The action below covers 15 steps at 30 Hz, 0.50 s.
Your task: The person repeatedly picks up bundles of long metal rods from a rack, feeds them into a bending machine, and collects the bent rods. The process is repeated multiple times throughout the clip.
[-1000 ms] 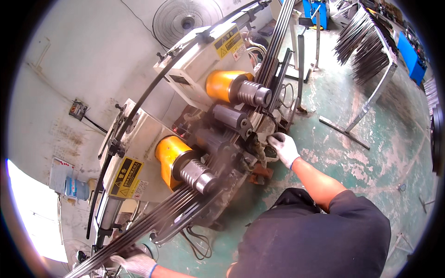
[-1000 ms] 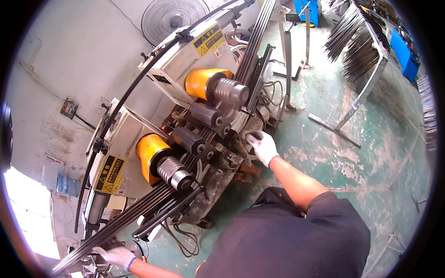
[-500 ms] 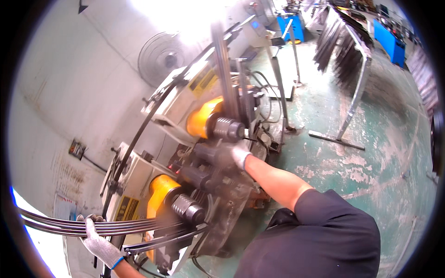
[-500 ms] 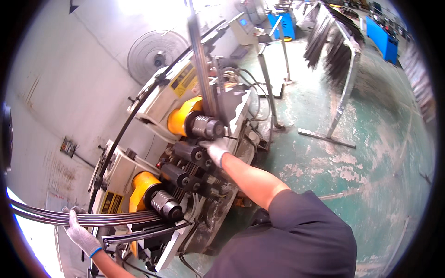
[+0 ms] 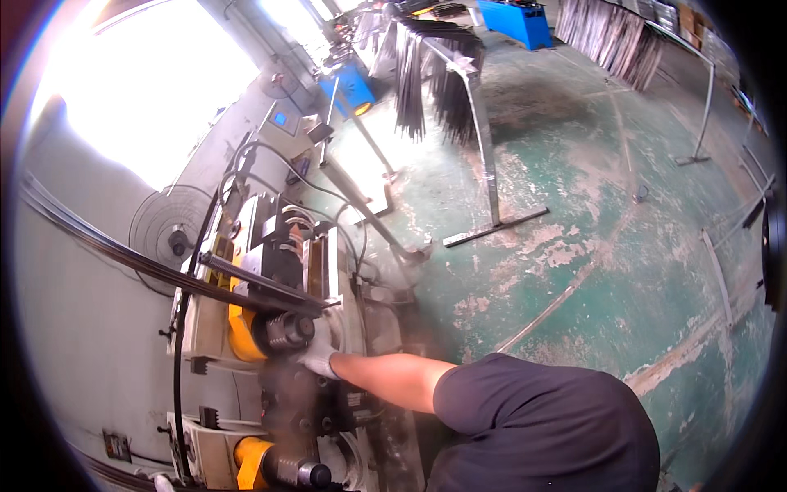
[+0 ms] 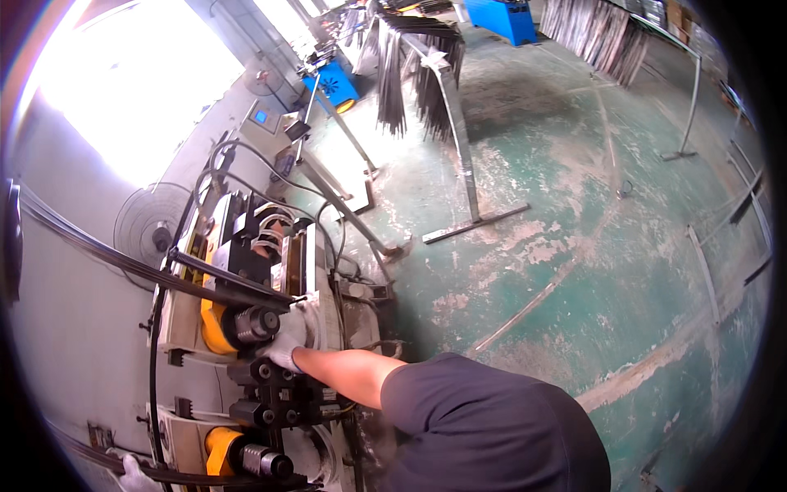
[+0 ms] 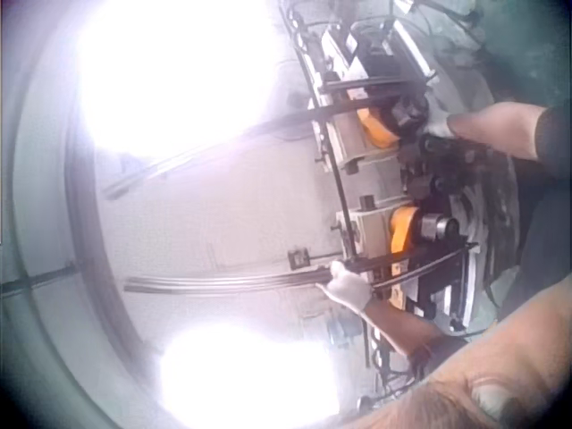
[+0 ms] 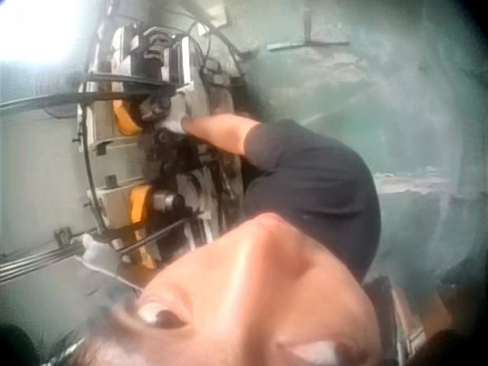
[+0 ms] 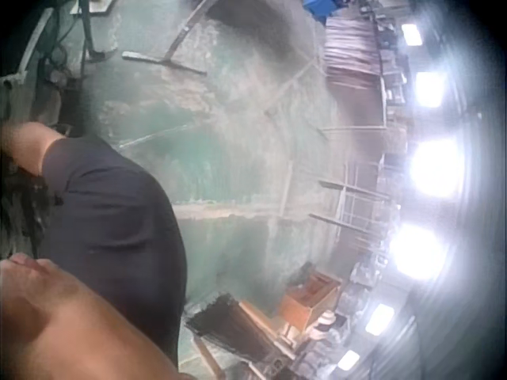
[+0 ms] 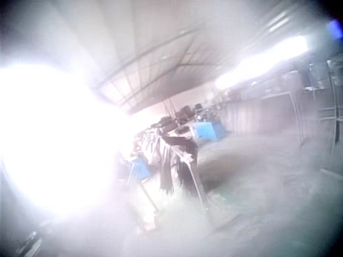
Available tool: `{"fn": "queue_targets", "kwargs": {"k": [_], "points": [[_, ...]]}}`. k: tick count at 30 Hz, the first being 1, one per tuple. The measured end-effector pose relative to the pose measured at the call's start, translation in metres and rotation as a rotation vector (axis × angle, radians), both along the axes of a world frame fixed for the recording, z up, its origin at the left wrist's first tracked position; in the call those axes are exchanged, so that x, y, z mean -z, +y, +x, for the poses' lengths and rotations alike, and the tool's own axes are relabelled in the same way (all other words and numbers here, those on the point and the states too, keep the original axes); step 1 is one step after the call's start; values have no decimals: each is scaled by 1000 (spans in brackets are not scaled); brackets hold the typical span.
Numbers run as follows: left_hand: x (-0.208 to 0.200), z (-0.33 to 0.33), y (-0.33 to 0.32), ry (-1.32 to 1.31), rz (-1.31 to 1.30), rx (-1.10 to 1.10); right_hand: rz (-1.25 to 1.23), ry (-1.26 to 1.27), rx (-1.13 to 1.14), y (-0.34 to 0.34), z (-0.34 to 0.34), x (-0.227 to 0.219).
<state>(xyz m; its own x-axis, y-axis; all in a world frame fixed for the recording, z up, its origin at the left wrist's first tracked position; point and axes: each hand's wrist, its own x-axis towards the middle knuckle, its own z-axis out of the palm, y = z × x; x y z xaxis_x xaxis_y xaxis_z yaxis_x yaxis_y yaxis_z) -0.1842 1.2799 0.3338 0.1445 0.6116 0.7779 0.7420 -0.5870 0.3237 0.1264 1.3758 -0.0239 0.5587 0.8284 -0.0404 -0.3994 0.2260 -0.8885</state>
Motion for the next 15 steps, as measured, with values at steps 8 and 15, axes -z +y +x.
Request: {"fn": "queue_targets", "kwargs": {"k": [8,15], "points": [[17,-72,70,527,415,-97,-94,-133,-50,-9,1,-4],[16,-70,65,600,407,-164,-85,-175,-75,-13,3,-5]]}}
